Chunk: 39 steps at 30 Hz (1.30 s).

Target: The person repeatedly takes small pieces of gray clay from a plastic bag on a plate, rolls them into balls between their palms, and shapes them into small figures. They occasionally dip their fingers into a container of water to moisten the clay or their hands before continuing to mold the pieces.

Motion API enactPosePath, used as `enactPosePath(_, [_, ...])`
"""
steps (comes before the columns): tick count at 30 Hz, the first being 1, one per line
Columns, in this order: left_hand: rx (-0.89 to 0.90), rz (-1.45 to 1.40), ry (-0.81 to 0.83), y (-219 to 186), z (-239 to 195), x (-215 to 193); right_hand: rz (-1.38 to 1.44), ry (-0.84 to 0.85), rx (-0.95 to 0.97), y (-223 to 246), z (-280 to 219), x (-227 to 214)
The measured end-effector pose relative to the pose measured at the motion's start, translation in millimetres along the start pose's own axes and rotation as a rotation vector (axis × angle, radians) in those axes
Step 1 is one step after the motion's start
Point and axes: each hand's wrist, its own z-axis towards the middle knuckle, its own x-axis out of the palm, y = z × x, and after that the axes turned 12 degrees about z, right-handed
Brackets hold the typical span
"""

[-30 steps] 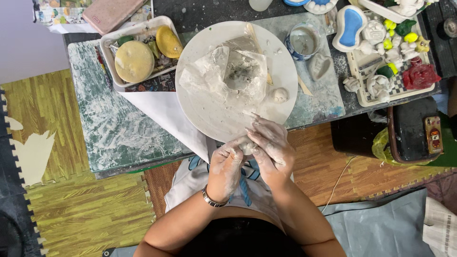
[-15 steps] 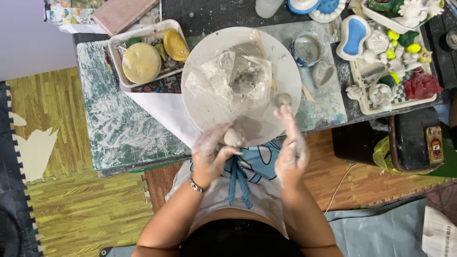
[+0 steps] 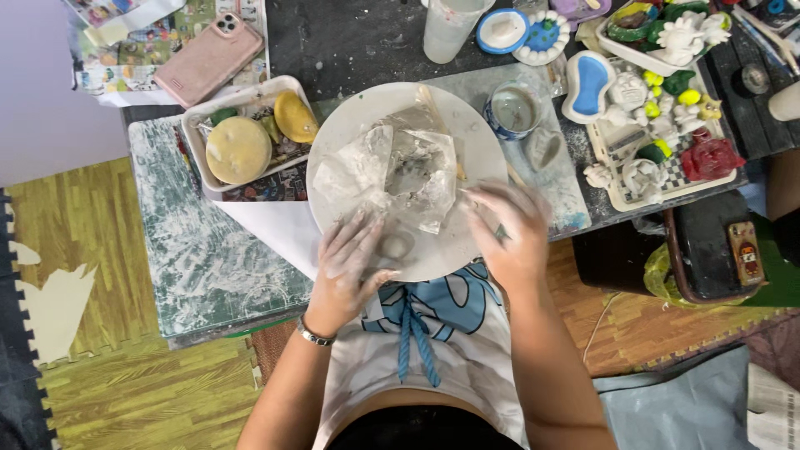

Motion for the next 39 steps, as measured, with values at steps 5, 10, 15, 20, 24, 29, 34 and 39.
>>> enactPosePath(5, [-0.089,-0.119,-0.039,3,-5,-3,-0.440,0.336,-0.012,-4,51,40])
enactPosePath(10, [-0.201,-0.186,-0.068,8,-1,-2,-0.689,0.394,0.018,-3,68,77])
enactPosePath(15, [-0.293,-0.271,-0.114,9,4,-7,-0.539,0.216,0.029,-8,56,82])
enactPosePath(20, [-0.375,-0.129,-0.247,-7,25,-28,-0.279,0.098,0.014,-11,46,63])
enactPosePath(24, [-0.334,-0.102,-0.169,-21,59,-37,0.127,0.128,0.133,-12,37,42])
enactPosePath(29, [-0.084,-0.100,-0.124,-36,95,-27,0.706,0.063,0.213,-11,26,35])
enactPosePath(34, [-0.141,-0.243,-0.119,-38,108,-13,0.689,0.015,0.291,-8,28,34])
enactPosePath(39, [-0.220,-0.278,-0.128,-32,103,-4,0.562,0.044,0.175,2,31,33])
